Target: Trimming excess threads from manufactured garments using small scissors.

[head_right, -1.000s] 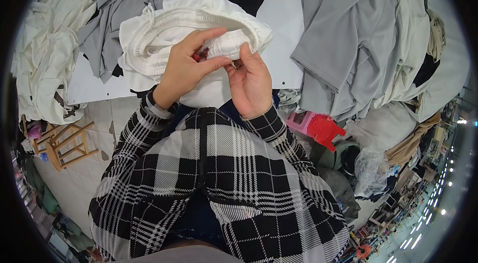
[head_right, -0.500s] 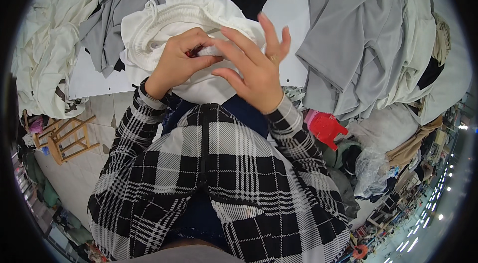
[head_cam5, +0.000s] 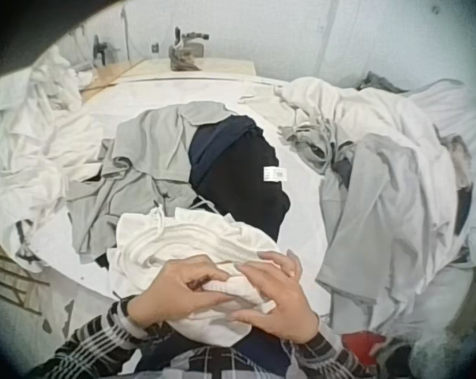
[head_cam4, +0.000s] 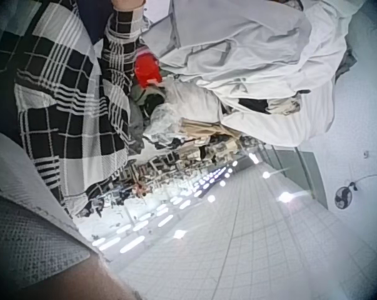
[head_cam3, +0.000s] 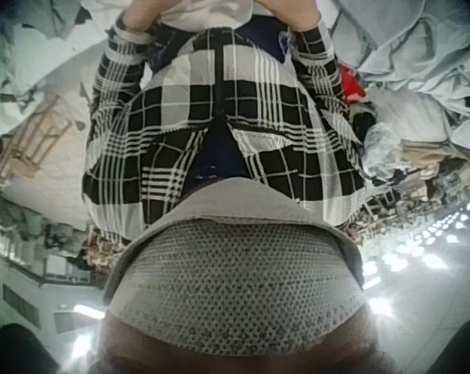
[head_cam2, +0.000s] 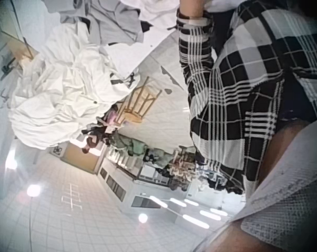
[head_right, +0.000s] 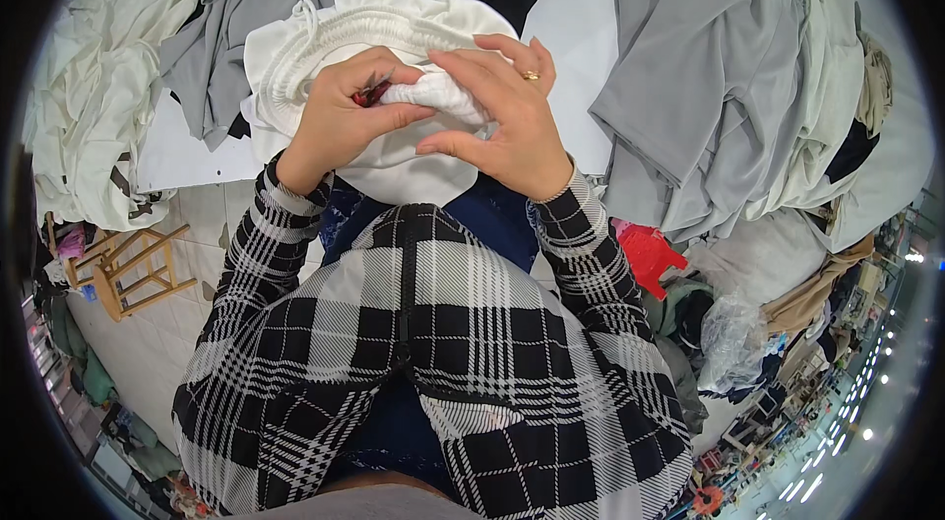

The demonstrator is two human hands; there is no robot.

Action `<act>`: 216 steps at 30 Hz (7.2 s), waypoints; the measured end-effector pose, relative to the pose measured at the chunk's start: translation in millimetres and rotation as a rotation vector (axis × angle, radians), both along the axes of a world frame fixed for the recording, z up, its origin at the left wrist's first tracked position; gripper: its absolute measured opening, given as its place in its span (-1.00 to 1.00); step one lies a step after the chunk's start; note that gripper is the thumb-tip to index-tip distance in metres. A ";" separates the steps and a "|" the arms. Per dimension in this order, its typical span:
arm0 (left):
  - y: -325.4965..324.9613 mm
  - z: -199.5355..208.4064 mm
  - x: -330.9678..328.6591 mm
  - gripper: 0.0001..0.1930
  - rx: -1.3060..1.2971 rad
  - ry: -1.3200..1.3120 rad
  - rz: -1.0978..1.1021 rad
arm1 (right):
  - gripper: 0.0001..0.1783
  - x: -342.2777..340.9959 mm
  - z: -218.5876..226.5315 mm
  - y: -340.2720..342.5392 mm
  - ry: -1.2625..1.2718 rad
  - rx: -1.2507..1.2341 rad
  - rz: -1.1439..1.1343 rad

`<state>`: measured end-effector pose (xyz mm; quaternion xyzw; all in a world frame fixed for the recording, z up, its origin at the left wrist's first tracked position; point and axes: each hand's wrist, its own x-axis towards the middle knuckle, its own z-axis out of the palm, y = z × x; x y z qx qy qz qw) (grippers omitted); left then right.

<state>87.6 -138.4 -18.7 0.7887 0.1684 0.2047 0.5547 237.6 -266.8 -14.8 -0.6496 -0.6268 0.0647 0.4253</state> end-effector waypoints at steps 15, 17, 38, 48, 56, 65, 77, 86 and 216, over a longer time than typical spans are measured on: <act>-3.2 6.6 0.6 -0.68 -0.079 0.028 0.039 | -0.66 10.1 -12.8 0.6 -0.060 0.024 -0.074; -3.7 4.8 0.6 -0.69 -0.053 0.008 0.046 | -0.70 8.3 -14.6 0.3 -0.028 0.036 -0.086; 21.1 25.7 10.1 -0.88 0.377 0.027 -0.205 | -0.81 2.0 -12.5 4.3 0.066 0.041 -0.079; 22.2 18.1 22.5 -0.85 0.593 -0.068 -0.234 | -0.79 14.7 -7.6 9.0 0.098 -0.027 -0.019; 23.9 17.1 18.2 -0.75 0.023 0.050 -0.147 | -0.78 17.9 -8.8 9.0 0.197 0.002 -0.018; 21.6 36.6 -12.6 -0.54 0.230 0.180 -0.193 | -0.77 19.0 -12.2 8.5 0.232 0.022 0.001; 17.7 31.9 -10.6 -0.64 0.178 0.180 -0.217 | -0.79 15.1 -4.6 7.7 0.162 0.000 0.013; 18.8 27.3 -6.8 -0.68 0.145 0.138 -0.213 | -0.79 15.5 -3.4 7.1 0.148 -0.006 0.009; 9.3 -1.1 22.8 -0.89 0.106 -0.016 -0.064 | -0.77 5.4 -10.1 9.7 0.237 -0.063 -0.109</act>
